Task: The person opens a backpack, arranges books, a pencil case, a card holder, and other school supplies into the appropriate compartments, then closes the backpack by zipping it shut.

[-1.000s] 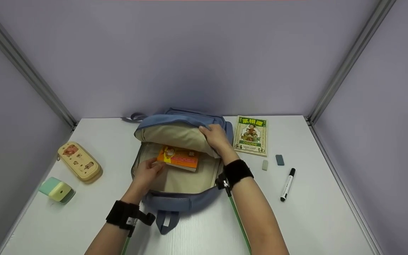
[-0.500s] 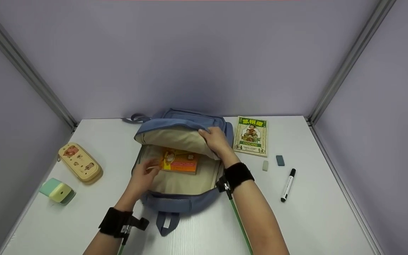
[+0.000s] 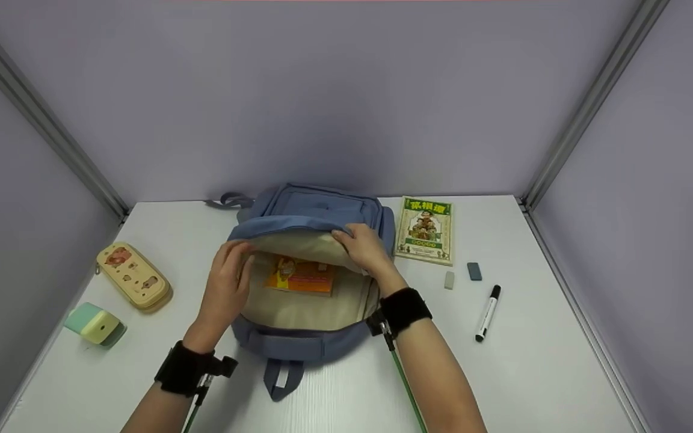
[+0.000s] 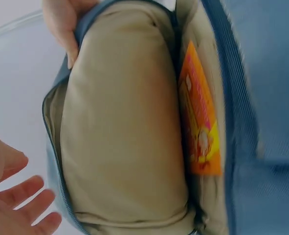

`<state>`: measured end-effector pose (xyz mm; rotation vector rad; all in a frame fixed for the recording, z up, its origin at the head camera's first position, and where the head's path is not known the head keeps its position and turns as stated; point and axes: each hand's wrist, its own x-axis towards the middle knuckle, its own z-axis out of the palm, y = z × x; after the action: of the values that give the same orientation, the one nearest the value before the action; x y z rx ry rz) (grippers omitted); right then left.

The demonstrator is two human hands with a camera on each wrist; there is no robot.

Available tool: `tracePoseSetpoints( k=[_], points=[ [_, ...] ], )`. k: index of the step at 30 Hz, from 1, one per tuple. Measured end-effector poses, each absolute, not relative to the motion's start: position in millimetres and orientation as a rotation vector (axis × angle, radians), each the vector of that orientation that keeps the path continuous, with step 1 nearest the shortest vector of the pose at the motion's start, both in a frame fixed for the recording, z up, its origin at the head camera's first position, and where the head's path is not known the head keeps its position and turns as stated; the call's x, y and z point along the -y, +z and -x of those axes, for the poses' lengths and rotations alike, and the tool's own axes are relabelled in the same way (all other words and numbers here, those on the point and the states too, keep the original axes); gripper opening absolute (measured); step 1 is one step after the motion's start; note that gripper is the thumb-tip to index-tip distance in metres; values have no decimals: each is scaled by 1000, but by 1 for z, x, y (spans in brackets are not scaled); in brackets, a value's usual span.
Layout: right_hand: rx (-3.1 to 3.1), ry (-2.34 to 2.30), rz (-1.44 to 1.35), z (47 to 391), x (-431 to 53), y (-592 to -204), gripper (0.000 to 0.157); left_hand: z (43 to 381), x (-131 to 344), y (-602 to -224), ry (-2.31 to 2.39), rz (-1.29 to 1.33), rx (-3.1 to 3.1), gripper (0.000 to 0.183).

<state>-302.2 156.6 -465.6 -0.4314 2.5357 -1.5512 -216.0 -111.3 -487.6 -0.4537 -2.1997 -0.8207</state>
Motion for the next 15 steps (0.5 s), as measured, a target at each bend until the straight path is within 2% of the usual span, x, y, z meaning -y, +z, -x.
tracePoseSetpoints(
  k=[5, 9, 11, 15],
  points=[
    [-2614, -1376, 552, 296, -157, -470, 40, 230, 126, -492, -683, 449, 2281, 41],
    [-2638, -1191, 730, 294, -159, -473, 33, 237, 137, -498, -744, 422, 2467, 53],
    [-2642, -1131, 808, 294, -161, -474, 31, 238, 141, -500, -792, 425, 2560, 49],
    [-2646, -1095, 906, 294, -164, -478, 28, 235, 143, -500, -789, 448, 2685, 26]
  ],
)
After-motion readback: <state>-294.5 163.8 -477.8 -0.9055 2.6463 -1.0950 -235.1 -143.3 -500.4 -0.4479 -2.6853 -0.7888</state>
